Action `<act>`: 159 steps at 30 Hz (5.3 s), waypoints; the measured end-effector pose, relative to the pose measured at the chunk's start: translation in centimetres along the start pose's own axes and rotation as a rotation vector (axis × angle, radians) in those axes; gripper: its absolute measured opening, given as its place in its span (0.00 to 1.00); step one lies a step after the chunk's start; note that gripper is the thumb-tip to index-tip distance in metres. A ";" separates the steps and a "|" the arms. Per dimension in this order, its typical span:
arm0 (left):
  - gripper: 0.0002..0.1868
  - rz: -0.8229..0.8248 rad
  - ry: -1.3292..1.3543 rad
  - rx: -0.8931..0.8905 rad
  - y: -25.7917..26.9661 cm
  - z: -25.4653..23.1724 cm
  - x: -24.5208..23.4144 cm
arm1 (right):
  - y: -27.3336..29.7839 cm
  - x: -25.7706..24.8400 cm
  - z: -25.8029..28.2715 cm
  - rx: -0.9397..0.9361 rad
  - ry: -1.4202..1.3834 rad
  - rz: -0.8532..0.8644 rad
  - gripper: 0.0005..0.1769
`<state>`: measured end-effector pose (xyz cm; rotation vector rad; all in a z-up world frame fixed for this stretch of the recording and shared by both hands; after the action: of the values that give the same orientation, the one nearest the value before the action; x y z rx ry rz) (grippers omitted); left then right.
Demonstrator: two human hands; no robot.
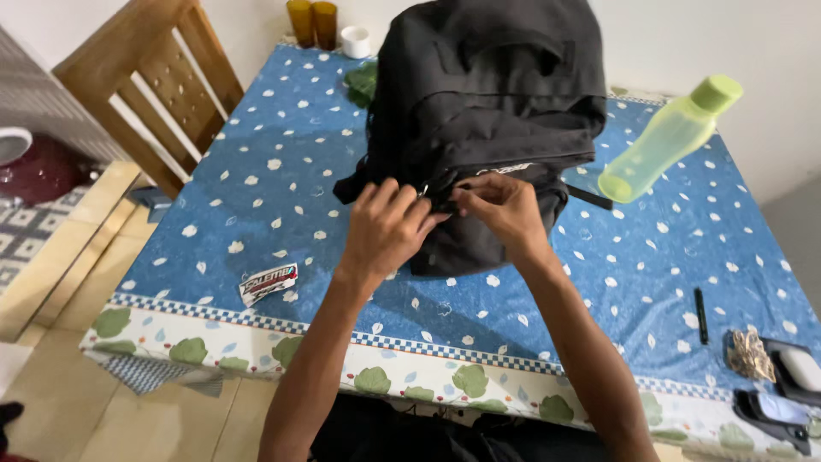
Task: The person opens a black backpack on a table and removes several items one by one, including a hairbrush, a tube, a charger, a notebook, and multiple books, placing them on the table. The person then zips the bag closed and sets it aside.
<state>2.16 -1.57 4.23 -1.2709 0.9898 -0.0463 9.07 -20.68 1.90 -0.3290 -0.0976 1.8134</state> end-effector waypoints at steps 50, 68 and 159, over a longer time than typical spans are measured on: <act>0.12 0.645 0.822 -0.592 3.5 4.3 2.7 | 0.3 -6.8 0.0 0.138 0.608 -0.048 0.09; 0.17 0.345 0.579 -0.066 -0.2 -4.6 0.0 | 2.6 -17.1 1.9 0.348 0.895 0.085 0.14; 0.08 0.146 0.519 -0.033 -1.0 -3.8 -0.5 | 4.2 -40.6 -14.8 -0.043 0.827 -0.912 0.38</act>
<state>-0.07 -4.58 5.52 -1.2383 1.5308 -0.2577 18.59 -62.25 -6.23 -0.8746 0.2600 0.6873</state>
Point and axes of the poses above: each hand's wrist, its own y-axis away from the middle knuckle, its own x-axis out of the palm, z = x × y, the point moved 5 cm from there along -y, towards the middle knuckle, and after that the axes turned 4 degrees about z, right-handed, at the moved point
